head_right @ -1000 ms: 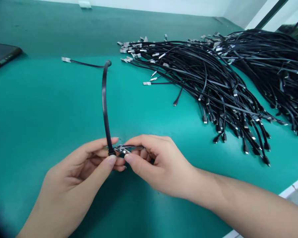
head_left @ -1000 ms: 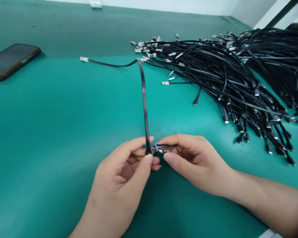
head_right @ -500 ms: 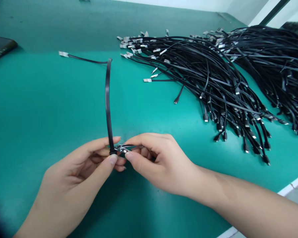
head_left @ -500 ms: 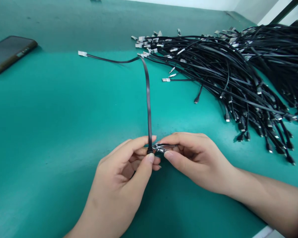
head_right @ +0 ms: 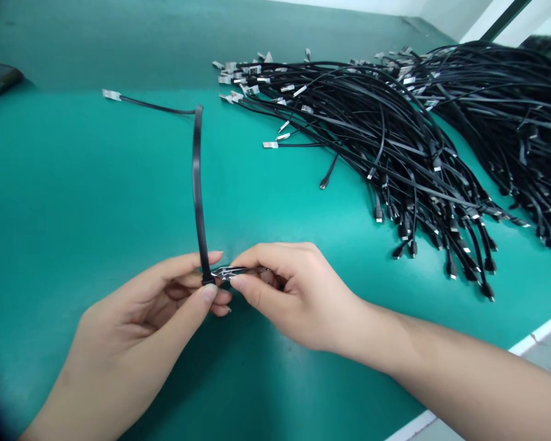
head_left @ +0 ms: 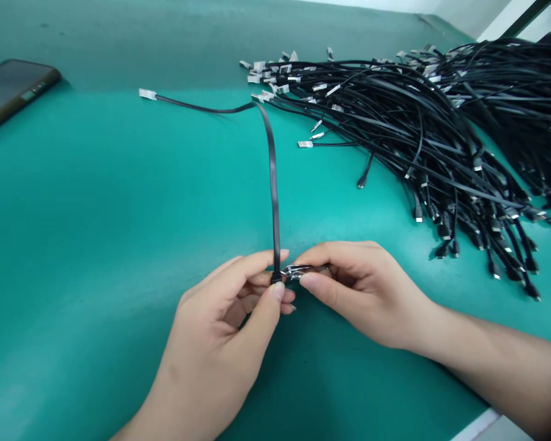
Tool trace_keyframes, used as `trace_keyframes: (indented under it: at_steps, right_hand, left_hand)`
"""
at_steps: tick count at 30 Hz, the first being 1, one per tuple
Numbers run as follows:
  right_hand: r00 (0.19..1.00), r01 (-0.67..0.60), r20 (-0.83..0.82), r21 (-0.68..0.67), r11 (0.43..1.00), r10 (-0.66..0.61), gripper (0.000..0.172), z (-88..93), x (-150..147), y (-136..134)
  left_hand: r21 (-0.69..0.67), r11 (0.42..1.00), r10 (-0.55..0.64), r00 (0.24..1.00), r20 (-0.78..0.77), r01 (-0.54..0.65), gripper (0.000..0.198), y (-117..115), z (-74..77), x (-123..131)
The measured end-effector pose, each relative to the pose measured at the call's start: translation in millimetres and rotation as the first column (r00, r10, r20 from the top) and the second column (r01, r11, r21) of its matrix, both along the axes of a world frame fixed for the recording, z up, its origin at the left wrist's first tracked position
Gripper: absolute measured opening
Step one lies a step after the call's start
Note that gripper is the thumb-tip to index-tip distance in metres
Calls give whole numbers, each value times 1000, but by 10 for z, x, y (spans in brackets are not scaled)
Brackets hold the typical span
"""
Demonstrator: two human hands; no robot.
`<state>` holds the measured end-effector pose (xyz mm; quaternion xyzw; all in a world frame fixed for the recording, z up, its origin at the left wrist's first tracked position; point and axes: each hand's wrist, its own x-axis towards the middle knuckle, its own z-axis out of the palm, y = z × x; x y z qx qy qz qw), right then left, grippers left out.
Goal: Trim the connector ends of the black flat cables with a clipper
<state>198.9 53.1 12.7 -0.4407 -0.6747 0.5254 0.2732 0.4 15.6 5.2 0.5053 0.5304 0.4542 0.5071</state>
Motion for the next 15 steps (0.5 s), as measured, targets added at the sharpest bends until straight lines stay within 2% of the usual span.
trace_keyframes:
  at_steps: [4, 9, 15]
  right_hand:
    - [991, 69, -106, -102, 992, -79, 15, -7, -27, 18]
    - [964, 66, -242, -178, 982, -109, 9, 22, -51, 36]
    - [971, 63, -211, -231, 971, -114, 12, -23, -50, 73]
  left_hand:
    - [8, 1000, 8, 1000, 3, -9, 34, 4, -1, 3]
    - [5, 999, 36, 999, 17, -36, 31, 6, 1, 20]
    - [-80, 995, 67, 994, 90, -60, 21, 50, -4, 45]
